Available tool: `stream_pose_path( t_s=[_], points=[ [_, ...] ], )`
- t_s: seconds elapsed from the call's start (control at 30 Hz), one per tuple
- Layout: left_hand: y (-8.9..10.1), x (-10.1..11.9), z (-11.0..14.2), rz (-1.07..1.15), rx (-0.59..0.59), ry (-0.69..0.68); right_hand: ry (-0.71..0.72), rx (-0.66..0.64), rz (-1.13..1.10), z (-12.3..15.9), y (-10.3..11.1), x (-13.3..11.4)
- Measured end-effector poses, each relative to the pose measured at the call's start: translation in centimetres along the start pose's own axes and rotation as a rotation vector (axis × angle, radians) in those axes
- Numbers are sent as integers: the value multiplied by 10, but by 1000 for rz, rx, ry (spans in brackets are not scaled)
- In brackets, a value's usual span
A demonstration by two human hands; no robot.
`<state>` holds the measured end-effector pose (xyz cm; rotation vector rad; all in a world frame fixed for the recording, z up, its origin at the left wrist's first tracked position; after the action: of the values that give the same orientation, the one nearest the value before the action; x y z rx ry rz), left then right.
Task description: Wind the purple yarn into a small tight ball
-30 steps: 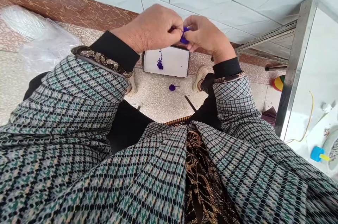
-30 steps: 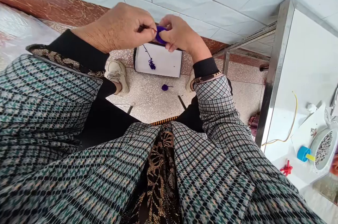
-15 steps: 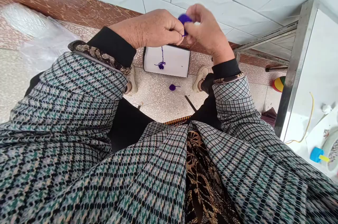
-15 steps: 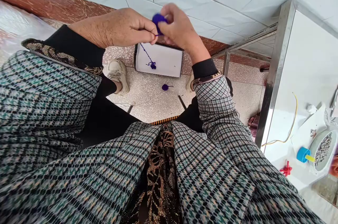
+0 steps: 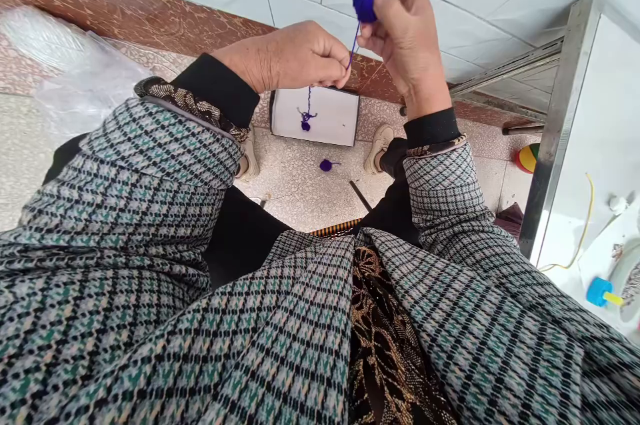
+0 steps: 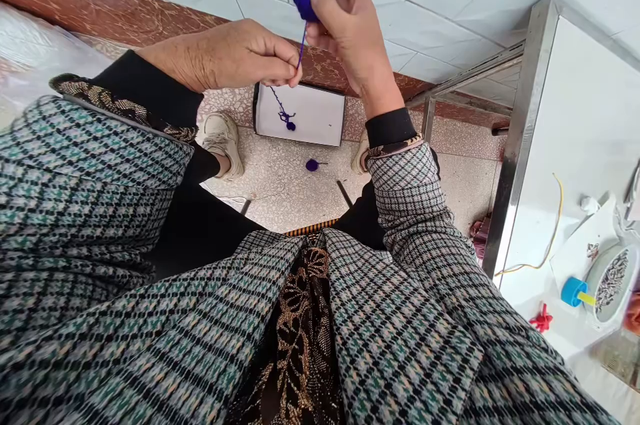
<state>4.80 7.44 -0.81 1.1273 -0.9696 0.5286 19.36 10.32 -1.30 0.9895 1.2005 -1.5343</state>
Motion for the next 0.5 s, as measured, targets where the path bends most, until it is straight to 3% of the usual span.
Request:
stream_pose_path(
  t_s=[0.1,0.17,0.23,0.3,0.33,0.4,0.5],
  points=[
    [4,2,1,-95,10,-12,103,19,419,-10,11,10],
    [11,-1,1,-82,57,-10,79,-164,665,-9,15,18],
    [18,-7,1,-18,110,17,-15,-443,725,2,16,22],
    [20,-11,0,64,124,29,-68,-594,519,16,12,13],
    [18,-13,-1,115,113,23,-74,-597,364,20,9,6],
    [13,-14,-2,236,73,7,-66,-522,87,22,4,-5],
    [6,-19,-2,333,7,-14,-19,-285,-308,11,6,-19]
  ],
)
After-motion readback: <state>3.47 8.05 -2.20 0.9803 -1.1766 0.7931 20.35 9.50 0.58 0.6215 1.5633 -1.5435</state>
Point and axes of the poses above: each hand's wrist, its own z-axis away from the middle knuckle, its own y-axis out of the back of the hand, x = y × z, the point moved 6 cm from there along -z, towards the middle knuckle, and after that the axes turned 15 degrees about x, right-handed, at the moved point
